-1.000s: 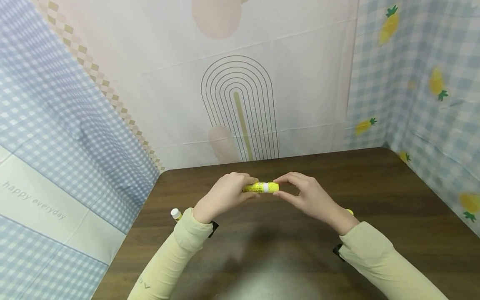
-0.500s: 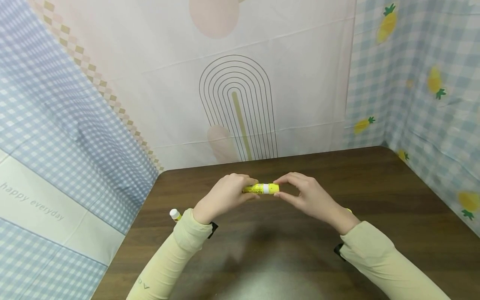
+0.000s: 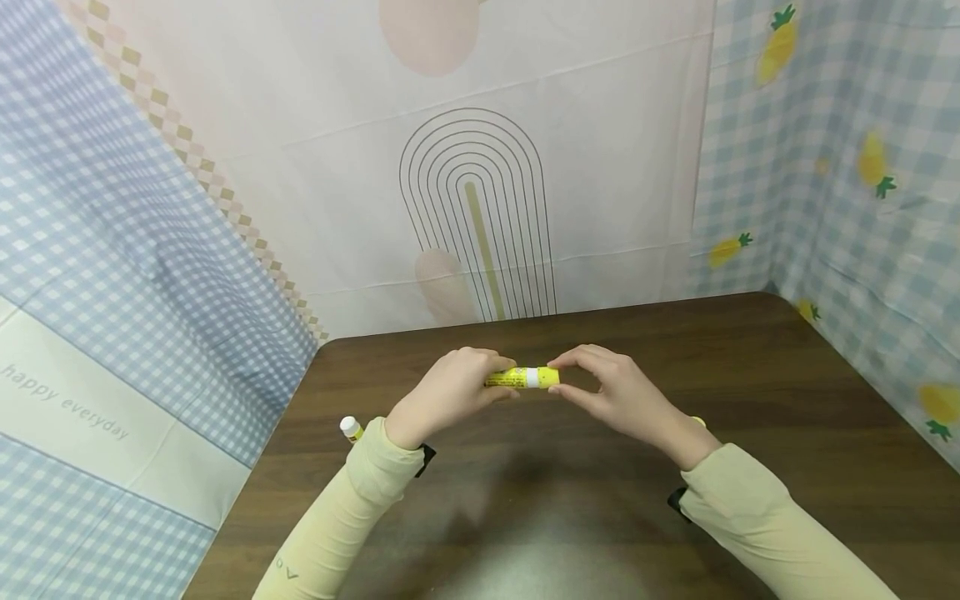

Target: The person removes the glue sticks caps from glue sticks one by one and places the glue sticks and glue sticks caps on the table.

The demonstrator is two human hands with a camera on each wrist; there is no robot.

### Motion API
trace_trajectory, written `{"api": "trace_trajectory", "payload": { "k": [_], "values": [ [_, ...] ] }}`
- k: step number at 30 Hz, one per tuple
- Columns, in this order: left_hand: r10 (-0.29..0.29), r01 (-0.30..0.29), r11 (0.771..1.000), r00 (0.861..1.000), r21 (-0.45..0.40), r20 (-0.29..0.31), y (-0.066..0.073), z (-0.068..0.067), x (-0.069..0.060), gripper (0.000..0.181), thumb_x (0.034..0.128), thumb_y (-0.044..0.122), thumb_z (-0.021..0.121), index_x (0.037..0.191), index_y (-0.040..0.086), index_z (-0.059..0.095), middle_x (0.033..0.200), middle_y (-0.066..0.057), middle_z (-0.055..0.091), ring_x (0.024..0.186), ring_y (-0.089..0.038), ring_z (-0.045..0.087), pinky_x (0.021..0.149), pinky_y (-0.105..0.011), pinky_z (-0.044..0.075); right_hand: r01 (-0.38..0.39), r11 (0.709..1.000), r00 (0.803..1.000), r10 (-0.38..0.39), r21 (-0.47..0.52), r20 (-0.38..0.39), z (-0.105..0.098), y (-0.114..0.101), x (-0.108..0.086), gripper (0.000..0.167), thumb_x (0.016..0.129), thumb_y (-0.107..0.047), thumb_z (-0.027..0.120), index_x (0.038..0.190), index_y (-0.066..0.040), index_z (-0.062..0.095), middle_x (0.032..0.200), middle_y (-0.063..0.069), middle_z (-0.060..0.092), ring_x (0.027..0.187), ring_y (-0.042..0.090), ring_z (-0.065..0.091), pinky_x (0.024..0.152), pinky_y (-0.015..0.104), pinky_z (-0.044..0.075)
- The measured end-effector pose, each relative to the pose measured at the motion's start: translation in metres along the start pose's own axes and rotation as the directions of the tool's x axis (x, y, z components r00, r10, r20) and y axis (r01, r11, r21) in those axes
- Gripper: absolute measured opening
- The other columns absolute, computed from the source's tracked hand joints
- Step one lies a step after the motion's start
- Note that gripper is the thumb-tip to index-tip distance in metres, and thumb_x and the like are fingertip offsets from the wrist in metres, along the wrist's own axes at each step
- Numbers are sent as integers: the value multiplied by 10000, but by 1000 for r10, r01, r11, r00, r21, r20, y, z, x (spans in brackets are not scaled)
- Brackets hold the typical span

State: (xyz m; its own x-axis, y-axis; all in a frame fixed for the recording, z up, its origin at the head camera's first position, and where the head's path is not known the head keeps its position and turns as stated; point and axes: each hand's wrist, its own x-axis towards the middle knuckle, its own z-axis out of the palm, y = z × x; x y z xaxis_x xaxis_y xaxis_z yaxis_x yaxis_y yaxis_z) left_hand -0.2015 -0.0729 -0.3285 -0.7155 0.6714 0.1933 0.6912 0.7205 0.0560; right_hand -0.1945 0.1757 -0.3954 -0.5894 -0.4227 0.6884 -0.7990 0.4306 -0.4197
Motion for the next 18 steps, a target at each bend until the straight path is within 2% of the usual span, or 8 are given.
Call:
{"api": "trace_trajectory", "payload": {
  "k": [6, 18],
  "values": [
    [-9, 9, 1000, 1000, 17, -5, -3, 2, -2, 241, 860, 325, 815, 1029, 161, 764, 899, 59, 708, 749, -106, 619, 665, -290, 518, -20, 999, 1000, 20, -29, -13, -3, 2, -2, 412, 754, -3, 865, 1110, -133, 703, 1090, -65, 690, 994, 115, 660, 819, 153, 499],
    [-43, 43, 999, 999, 0, 0, -10, 6, -9, 210, 851, 294, 827, 1009, 172, 761, 877, 64, 709, 716, -118, 619, 622, -302, 507, -133, 987, 991, 130, -85, -46, -19, 12, -11, 382, 795, -29, 842, 1131, -161, 718, 1048, -69, 703, 953, 119, 635, 817, 137, 460]
  ]
}}
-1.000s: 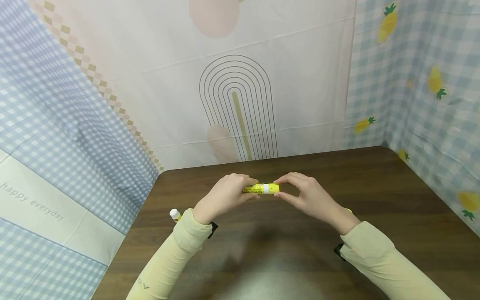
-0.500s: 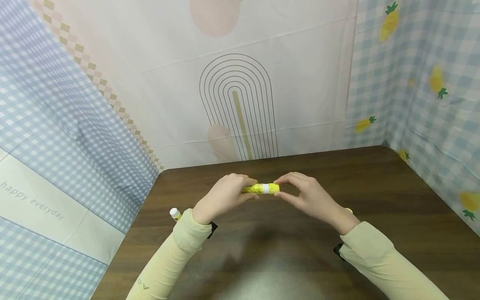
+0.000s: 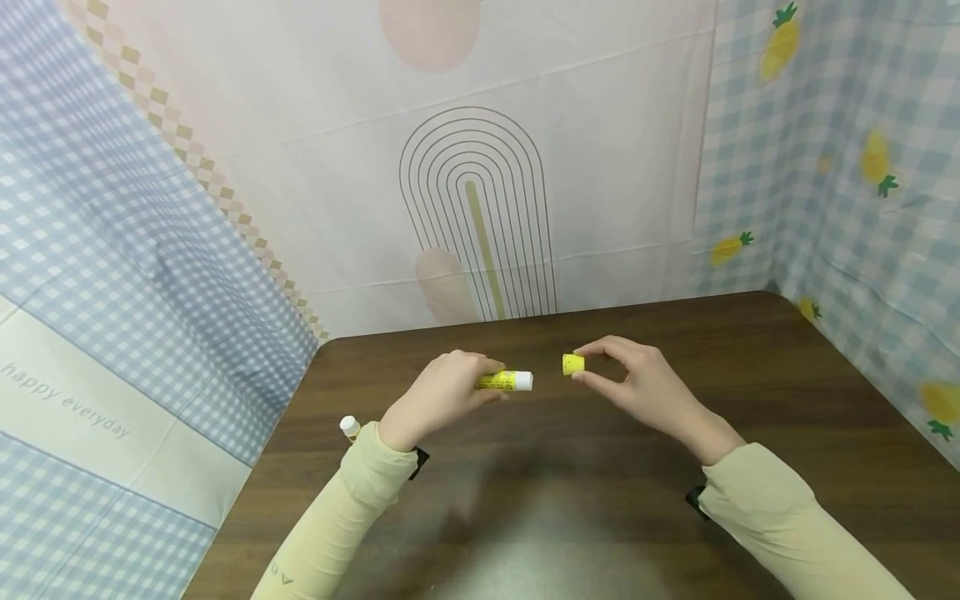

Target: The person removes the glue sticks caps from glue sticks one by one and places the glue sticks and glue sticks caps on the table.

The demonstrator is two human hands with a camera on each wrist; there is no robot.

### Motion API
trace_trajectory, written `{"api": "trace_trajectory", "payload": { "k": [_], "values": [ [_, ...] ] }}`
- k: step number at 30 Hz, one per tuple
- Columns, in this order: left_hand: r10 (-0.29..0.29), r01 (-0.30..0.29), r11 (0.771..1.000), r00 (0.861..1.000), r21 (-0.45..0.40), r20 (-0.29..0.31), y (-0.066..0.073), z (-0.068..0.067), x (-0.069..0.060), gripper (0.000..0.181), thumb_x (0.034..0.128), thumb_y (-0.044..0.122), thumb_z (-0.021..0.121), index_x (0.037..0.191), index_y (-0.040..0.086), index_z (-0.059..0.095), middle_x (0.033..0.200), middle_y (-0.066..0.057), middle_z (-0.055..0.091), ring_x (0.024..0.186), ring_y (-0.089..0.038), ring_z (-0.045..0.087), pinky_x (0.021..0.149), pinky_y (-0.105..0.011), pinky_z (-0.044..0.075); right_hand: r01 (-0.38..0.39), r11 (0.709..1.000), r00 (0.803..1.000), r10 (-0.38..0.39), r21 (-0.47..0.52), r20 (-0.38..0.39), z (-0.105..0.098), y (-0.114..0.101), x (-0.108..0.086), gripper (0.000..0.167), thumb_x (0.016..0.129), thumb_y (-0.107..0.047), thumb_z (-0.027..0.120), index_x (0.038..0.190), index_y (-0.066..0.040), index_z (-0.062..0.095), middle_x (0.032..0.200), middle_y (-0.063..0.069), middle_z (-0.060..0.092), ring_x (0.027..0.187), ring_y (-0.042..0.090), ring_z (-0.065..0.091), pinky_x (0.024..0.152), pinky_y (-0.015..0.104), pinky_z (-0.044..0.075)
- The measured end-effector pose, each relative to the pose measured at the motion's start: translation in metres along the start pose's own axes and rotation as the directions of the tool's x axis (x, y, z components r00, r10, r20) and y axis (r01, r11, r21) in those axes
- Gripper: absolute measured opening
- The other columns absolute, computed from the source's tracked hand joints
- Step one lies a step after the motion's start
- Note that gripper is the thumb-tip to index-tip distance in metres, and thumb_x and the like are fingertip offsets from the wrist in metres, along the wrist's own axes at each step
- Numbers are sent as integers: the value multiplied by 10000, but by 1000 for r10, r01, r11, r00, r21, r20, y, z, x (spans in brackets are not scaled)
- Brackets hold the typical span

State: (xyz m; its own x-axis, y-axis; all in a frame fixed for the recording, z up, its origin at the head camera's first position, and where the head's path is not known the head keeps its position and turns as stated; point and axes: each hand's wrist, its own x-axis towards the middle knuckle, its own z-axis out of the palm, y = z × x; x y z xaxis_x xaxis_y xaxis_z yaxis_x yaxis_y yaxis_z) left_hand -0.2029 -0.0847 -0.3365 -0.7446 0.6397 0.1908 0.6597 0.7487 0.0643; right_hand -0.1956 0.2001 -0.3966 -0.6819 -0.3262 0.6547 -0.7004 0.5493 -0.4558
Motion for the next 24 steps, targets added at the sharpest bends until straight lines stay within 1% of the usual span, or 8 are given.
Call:
{"api": "trace_trajectory", "payload": {
  "k": [5, 8, 11, 13, 16, 18, 20, 24],
  "values": [
    [-29, 29, 999, 1000, -30, -9, -4, 5, -4, 252, 852, 290, 827, 1056, 156, 764, 918, 53, 736, 742, -108, 649, 636, -301, 523, -98, 994, 995, 97, -47, -29, -15, 8, -3, 307, 853, -116, 818, 1142, -156, 721, 1045, -47, 704, 945, 125, 627, 791, 131, 441],
    [-46, 44, 997, 999, -68, -26, -7, 8, -8, 283, 857, 284, 824, 1089, 136, 759, 939, 42, 743, 756, -108, 657, 668, -304, 533, -182, 980, 983, 180, -81, -35, -28, 16, -5, 264, 900, -193, 785, 1151, -151, 716, 1069, -22, 697, 961, 176, 617, 791, 141, 417],
    [-67, 61, 991, 997, -116, -47, -12, 12, -13, 273, 869, 286, 813, 1079, 128, 740, 913, 37, 737, 714, -105, 640, 669, -299, 527, -251, 960, 968, 250, -124, -26, -39, 24, -8, 279, 925, -251, 758, 1173, -132, 710, 1103, 7, 683, 985, 210, 610, 780, 181, 417],
    [-87, 76, 984, 994, -161, -61, -14, 15, -17, 258, 881, 283, 803, 1065, 125, 716, 880, 37, 720, 677, -102, 609, 651, -288, 508, -281, 947, 959, 283, -153, -8, -45, 30, -10, 310, 938, -276, 741, 1196, -108, 704, 1125, 34, 670, 1005, 237, 605, 785, 262, 439],
    [-127, 101, 966, 987, -239, -98, -19, 20, -22, 247, 900, 271, 784, 1059, 112, 680, 860, 25, 699, 642, -97, 574, 615, -277, 483, -304, 934, 947, 318, -189, 50, -49, 39, -15, 355, 961, -297, 709, 1230, -67, 686, 1151, 88, 652, 1038, 304, 599, 796, 415, 470],
    [-169, 126, 949, 977, -289, -130, -20, 25, -25, 245, 918, 260, 765, 1071, 97, 666, 858, 9, 693, 635, -99, 564, 609, -278, 476, -316, 926, 934, 342, -209, 103, -49, 44, -18, 365, 969, -287, 699, 1238, -42, 676, 1153, 124, 646, 1047, 348, 598, 805, 510, 475],
    [-221, 155, 928, 961, -338, -168, -21, 29, -28, 242, 933, 249, 748, 1086, 86, 657, 857, -12, 699, 622, -102, 562, 605, -289, 481, -322, 919, 918, 362, -229, 162, -46, 50, -21, 365, 965, -254, 702, 1238, -14, 670, 1146, 163, 645, 1040, 385, 604, 804, 553, 480],
    [-340, 218, 870, 915, -442, -216, -22, 40, -32, 222, 955, 222, 722, 1097, 72, 641, 845, -30, 694, 618, -113, 558, 606, -308, 485, -330, 905, 874, 400, -269, 274, -38, 61, -29, 371, 943, -198, 714, 1226, 37, 662, 1114, 198, 649, 1002, 400, 624, 789, 555, 505]
  ]
}}
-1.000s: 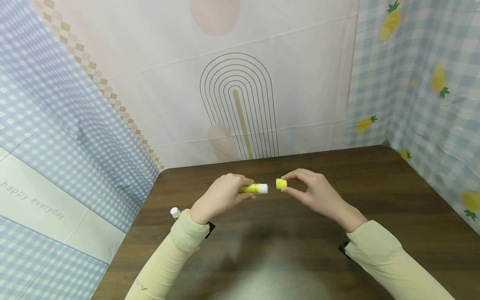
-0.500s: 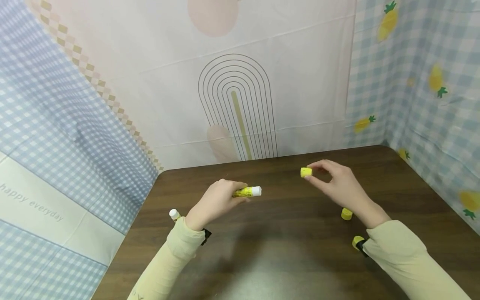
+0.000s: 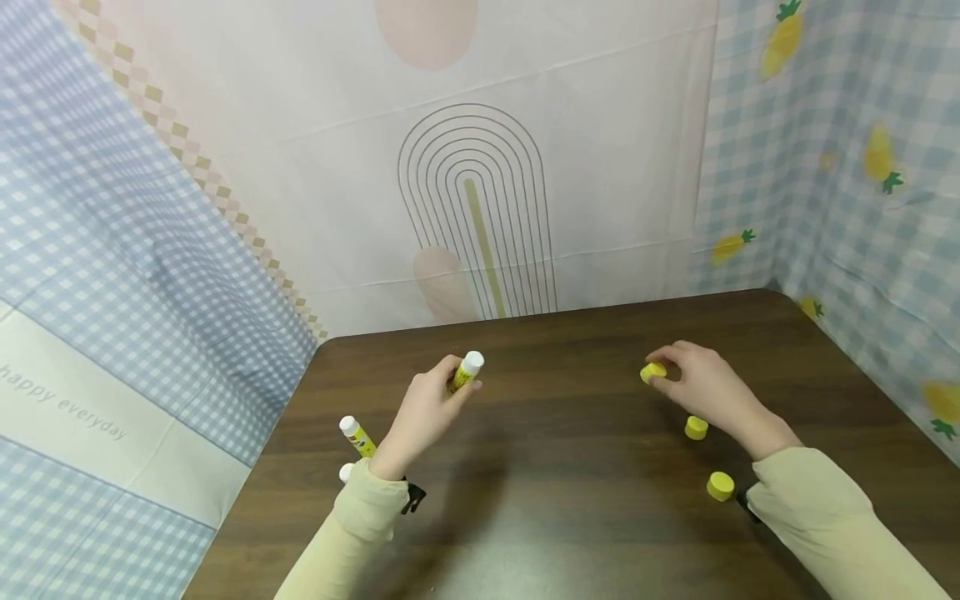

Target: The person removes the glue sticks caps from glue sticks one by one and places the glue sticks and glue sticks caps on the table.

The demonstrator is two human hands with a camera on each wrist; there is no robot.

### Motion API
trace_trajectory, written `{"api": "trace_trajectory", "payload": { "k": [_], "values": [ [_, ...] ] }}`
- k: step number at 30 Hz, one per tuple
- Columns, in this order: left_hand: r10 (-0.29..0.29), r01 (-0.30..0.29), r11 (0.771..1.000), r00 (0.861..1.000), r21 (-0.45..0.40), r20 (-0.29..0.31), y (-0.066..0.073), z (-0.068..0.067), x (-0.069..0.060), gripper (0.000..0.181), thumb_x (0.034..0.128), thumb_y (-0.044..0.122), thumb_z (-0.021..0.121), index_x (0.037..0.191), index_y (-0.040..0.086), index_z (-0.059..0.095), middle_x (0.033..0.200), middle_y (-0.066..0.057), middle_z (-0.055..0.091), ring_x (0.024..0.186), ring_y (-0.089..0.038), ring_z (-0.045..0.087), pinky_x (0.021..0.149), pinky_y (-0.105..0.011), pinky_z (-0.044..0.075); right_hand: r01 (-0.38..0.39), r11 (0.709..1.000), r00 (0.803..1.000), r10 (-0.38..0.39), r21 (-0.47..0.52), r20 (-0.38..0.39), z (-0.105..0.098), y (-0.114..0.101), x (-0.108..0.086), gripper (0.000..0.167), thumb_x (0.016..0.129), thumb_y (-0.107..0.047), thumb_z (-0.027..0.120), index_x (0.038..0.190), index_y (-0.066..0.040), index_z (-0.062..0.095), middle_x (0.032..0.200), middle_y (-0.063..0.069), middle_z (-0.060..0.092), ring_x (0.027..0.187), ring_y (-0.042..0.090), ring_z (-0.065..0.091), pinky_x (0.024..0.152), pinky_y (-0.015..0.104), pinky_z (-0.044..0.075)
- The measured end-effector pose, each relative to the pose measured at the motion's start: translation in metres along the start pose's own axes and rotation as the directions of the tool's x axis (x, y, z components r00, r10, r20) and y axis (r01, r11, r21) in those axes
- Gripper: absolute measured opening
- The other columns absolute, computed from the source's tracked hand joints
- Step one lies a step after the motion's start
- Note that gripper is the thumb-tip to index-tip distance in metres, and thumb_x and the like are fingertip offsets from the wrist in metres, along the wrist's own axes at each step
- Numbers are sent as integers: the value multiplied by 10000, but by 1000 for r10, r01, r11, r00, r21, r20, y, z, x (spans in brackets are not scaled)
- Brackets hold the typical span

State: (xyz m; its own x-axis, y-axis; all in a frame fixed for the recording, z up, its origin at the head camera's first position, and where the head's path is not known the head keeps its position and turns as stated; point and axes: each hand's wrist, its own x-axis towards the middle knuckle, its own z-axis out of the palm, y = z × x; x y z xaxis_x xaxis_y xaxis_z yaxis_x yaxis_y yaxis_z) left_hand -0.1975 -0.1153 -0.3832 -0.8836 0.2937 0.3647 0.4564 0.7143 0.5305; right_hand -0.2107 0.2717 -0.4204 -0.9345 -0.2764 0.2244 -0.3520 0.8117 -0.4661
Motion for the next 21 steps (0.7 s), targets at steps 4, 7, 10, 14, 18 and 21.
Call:
{"api": "trace_trajectory", "payload": {
  "k": [4, 7, 10, 14, 18, 21],
  "values": [
    [-80, 75, 992, 996, -104, -47, -7, 7, -3, 192, 961, 202, 711, 1070, 67, 628, 848, -26, 678, 633, -127, 532, 608, -308, 463, 0, 1000, 996, 3, -29, 90, 10, 10, -1, 344, 918, -176, 729, 1160, 64, 682, 1037, 169, 673, 913, 338, 649, 746, 515, 532],
    [-130, 119, 979, 990, -166, -58, -14, 12, -5, 184, 965, 197, 704, 1052, 61, 617, 865, -39, 671, 659, -142, 523, 625, -312, 456, 2, 999, 989, 3, -34, 146, 15, 15, -3, 300, 903, -154, 739, 1113, 57, 701, 993, 137, 687, 801, 235, 640, 687, 447, 539],
    [-188, 172, 963, 980, -206, -61, -23, 17, -10, 182, 966, 191, 700, 1036, 52, 606, 885, -55, 674, 703, -149, 552, 651, -324, 472, -3, 999, 980, 10, -33, 200, 20, 18, -8, 281, 894, -145, 746, 1103, 40, 709, 983, 120, 695, 726, 153, 588, 635, 379, 512],
    [-264, 241, 937, 963, -254, -62, -35, 23, -19, 172, 961, 166, 700, 1020, 34, 607, 908, -83, 696, 771, -188, 652, 702, -355, 529, -3, 999, 972, 15, -51, 234, 24, 20, -12, 272, 873, -143, 763, 1088, 17, 716, 966, 95, 699, 716, 138, 559, 632, 371, 493],
    [-310, 280, 913, 949, -298, -59, -47, 27, -26, 168, 954, 138, 704, 1010, 12, 608, 925, -121, 710, 823, -246, 697, 732, -377, 567, 11, 997, 973, 7, -76, 229, 26, 21, -14, 249, 848, -130, 783, 1052, 0, 726, 937, 62, 694, 758, 167, 596, 668, 409, 513],
    [-330, 297, 905, 942, -305, -63, -55, 30, -30, 179, 954, 143, 703, 1017, 8, 604, 955, -138, 715, 862, -261, 699, 746, -388, 570, 16, 996, 974, 4, -86, 228, 27, 22, -14, 241, 839, -126, 791, 1040, -8, 729, 930, 47, 690, 783, 184, 615, 684, 423, 518]
  ]
}}
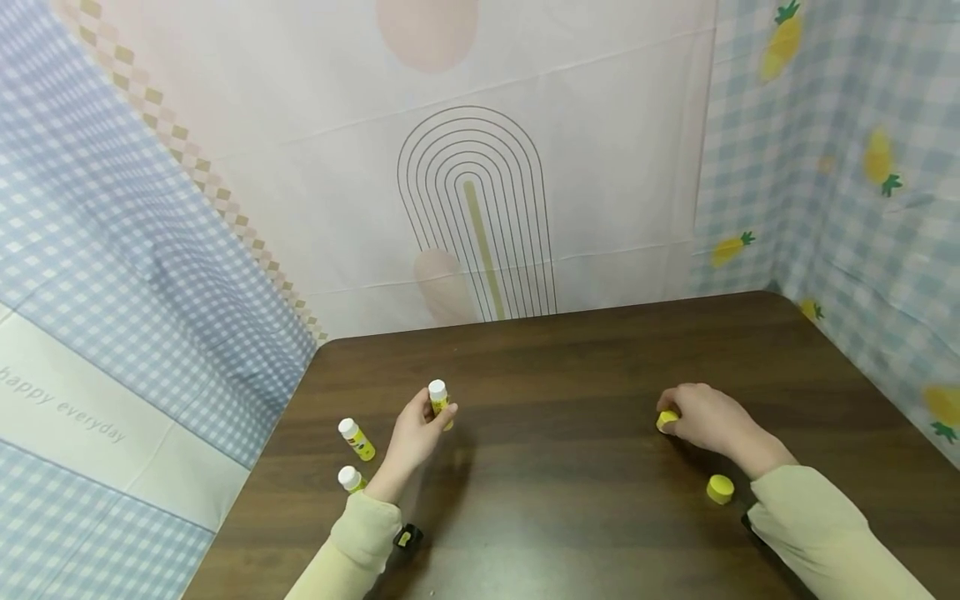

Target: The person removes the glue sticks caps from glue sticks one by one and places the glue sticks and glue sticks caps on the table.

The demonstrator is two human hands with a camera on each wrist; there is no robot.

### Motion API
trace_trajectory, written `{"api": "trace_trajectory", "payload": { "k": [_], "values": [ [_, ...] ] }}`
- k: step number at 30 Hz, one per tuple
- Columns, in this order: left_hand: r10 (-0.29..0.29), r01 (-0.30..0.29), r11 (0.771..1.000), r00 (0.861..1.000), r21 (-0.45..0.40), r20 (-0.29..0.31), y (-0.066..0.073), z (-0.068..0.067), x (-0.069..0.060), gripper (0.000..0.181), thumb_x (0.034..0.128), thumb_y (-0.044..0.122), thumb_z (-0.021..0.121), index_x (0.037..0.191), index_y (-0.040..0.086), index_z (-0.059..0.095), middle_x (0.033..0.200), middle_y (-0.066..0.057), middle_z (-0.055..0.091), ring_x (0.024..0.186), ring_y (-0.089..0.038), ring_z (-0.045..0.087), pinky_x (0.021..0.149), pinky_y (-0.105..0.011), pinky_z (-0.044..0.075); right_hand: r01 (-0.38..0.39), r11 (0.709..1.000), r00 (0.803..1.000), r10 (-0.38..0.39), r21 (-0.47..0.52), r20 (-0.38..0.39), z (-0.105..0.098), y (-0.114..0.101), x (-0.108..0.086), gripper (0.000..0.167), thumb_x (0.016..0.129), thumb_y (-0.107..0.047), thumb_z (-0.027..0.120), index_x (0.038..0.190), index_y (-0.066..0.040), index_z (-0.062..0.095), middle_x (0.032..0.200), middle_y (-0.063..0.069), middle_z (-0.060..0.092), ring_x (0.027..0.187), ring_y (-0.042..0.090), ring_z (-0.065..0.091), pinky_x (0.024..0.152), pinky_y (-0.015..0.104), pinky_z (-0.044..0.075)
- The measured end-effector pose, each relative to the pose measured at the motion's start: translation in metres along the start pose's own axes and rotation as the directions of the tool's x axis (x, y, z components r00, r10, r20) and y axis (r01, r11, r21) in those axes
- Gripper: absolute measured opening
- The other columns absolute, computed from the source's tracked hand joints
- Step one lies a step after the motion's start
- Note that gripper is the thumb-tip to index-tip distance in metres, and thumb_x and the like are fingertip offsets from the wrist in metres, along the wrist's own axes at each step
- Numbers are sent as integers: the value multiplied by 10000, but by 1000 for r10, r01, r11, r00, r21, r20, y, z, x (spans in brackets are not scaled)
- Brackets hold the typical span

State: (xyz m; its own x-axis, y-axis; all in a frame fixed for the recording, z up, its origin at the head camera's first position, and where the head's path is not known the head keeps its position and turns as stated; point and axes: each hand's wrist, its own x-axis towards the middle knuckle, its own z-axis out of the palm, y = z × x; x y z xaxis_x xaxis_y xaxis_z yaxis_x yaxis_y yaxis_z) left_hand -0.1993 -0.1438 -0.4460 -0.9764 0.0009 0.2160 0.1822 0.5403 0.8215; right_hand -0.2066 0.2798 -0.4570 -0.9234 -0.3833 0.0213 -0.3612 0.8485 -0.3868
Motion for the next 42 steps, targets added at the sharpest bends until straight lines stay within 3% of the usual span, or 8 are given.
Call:
{"api": "trace_trajectory", "payload": {
  "k": [5, 14, 21, 33, 42],
  "values": [
    [-33, 33, 999, 999, -20, -18, -11, 1, -3, 194, 956, 128, 698, 1044, -17, 602, 1016, -176, 712, 930, -288, 686, 788, -426, 558, -10, 1000, 1000, 9, 10, 20, 2, 0, 0, 250, 842, -135, 795, 1046, -8, 725, 929, 41, 685, 788, 180, 609, 679, 415, 510],
    [-101, 100, 994, 995, -38, -1, -20, -2, -8, 162, 978, 138, 671, 1041, 12, 590, 1005, -137, 681, 879, -229, 619, 764, -387, 524, -14, 1000, 999, 13, 17, 33, 5, 0, 1, 263, 845, -141, 795, 1057, -2, 722, 924, 33, 679, 768, 157, 588, 667, 394, 498],
    [-116, 116, 992, 993, -47, 5, -22, -2, -9, 171, 982, 124, 662, 1060, -9, 590, 1001, -138, 679, 870, -226, 613, 754, -376, 520, -12, 1000, 999, 12, 17, 35, 4, -1, 2, 263, 843, -130, 803, 1048, 14, 723, 927, 48, 687, 777, 172, 606, 670, 401, 509],
    [-156, 158, 986, 987, -50, 41, -28, -3, -10, 196, 994, 144, 650, 1092, -13, 585, 1096, -158, 677, 990, -280, 639, 827, -431, 533, -16, 999, 998, 13, 44, 58, 2, -1, 1, 253, 849, -127, 796, 1042, 19, 722, 940, 57, 696, 805, 195, 631, 689, 418, 525],
    [-152, 156, 986, 986, -54, 65, -29, -4, -10, 209, 993, 126, 646, 1134, -15, 583, 1176, -211, 672, 1090, -335, 635, 902, -486, 517, -20, 999, 999, 18, 45, 51, 0, -2, 1, 254, 850, -125, 795, 1040, 26, 721, 933, 61, 696, 797, 193, 626, 688, 419, 522]
  ]
}}
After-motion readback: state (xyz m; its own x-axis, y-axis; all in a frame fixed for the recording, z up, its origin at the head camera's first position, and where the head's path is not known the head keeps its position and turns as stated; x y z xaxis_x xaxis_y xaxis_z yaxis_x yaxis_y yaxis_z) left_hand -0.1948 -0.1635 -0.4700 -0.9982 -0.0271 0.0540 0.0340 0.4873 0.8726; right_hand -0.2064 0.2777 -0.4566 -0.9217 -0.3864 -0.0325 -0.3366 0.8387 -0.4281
